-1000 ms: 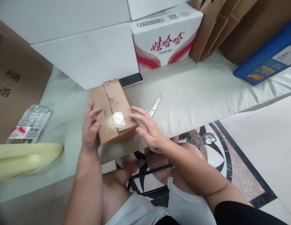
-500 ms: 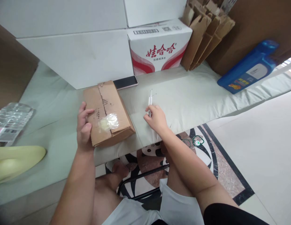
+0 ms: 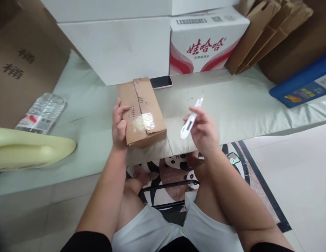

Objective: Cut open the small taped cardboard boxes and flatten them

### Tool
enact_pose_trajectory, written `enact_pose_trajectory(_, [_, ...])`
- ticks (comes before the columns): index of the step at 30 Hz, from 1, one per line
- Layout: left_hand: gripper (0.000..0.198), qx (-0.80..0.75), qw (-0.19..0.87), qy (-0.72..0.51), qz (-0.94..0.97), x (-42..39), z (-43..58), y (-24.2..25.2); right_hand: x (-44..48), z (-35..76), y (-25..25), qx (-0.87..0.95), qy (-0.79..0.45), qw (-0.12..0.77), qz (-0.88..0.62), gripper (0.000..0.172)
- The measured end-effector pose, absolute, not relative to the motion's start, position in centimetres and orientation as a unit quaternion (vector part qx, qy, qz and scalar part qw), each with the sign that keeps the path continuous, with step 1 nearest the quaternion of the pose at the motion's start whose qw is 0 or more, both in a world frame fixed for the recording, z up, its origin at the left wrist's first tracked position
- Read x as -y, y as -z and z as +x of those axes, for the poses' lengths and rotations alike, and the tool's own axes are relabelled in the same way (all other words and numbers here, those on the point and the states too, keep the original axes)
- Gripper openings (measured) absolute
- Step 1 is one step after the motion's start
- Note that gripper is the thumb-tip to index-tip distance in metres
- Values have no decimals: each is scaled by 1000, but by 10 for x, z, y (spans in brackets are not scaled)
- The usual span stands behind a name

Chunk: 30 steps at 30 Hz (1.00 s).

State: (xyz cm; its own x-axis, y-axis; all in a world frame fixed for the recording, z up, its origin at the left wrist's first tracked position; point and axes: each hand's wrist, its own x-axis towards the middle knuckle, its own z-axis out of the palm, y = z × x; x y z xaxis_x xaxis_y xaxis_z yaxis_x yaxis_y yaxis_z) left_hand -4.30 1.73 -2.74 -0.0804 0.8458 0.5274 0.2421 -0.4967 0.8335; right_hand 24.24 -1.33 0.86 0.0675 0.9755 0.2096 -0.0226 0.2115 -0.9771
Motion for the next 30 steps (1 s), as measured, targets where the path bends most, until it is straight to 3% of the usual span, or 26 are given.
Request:
enact_pose_trajectory(5, [50, -454, 248, -587, 623, -13, -37, 26, 30, 229, -31, 557, -322, 686, -341, 25])
enact_pose_trajectory(7, [50, -463, 249, -583, 620, -12, -37, 26, 39, 218, -37, 595, -292, 664, -346, 18])
enact_pose_trajectory(10, [50, -456, 246, -587, 622, -11, -37, 26, 54, 199, -43, 672, -240, 604, -355, 29])
enact_pose_trajectory(14, [51, -452, 254, -586, 623, -10, -37, 25, 62, 179, -49, 684, -178, 566, -426, 9])
enact_pose_trajectory(19, [52, -451, 248, -584, 628, -9, -36, 24, 59, 167, -53, 715, -160, 488, -474, 3])
enact_pose_trajectory(30, [54, -454, 236, -580, 633, -10, -37, 26, 56, 156, -59, 755, -107, 454, -460, 4])
